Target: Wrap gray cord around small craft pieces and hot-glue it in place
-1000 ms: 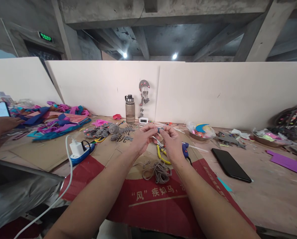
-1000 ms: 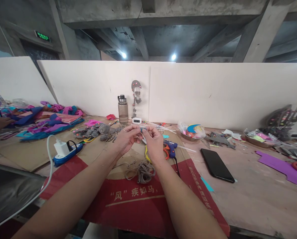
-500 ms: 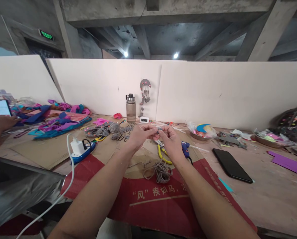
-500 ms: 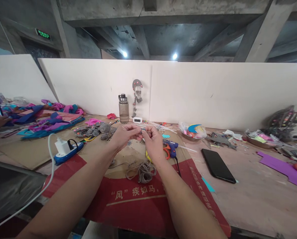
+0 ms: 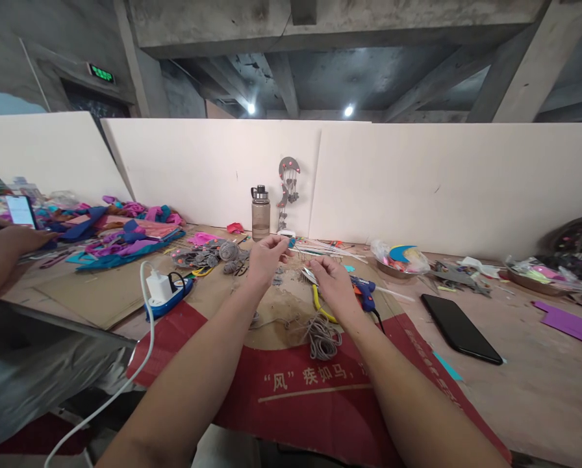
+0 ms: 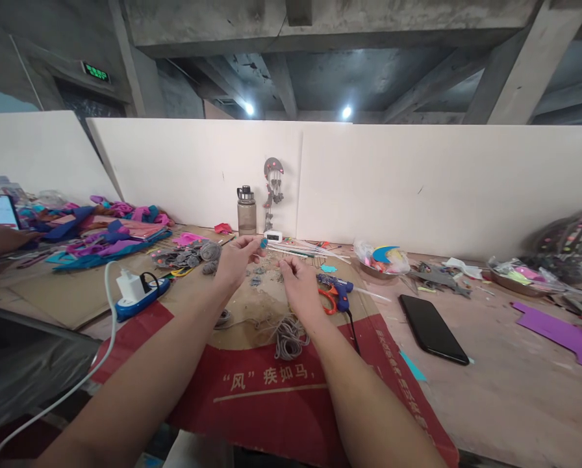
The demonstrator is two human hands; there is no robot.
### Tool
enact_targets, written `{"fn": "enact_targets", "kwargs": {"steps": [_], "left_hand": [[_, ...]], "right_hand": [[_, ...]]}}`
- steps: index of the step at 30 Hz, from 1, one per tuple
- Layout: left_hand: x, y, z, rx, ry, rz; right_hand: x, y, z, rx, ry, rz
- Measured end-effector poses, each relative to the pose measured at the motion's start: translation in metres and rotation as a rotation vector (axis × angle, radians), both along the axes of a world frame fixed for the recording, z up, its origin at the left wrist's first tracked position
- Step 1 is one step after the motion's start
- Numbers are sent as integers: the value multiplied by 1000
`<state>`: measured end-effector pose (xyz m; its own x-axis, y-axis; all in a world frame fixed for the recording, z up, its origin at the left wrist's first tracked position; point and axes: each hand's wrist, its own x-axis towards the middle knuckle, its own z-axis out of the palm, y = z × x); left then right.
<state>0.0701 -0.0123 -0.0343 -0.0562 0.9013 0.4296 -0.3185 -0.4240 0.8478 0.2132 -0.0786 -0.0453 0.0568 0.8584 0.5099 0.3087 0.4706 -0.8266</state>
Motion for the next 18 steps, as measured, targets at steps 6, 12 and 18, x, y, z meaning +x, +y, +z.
{"fn": "enact_targets", "kwargs": {"steps": [6, 12, 18], "left_hand": [[-27, 24, 1, -167, -330, 98], [-46, 43, -4, -223, -487, 96], [-49, 48, -7, -252, -555, 108]], "right_hand": [[-5, -5, 2, -225, 222, 182], [-6, -30, 48, -282, 447, 422], [9, -60, 109, -99, 359, 436]]}}
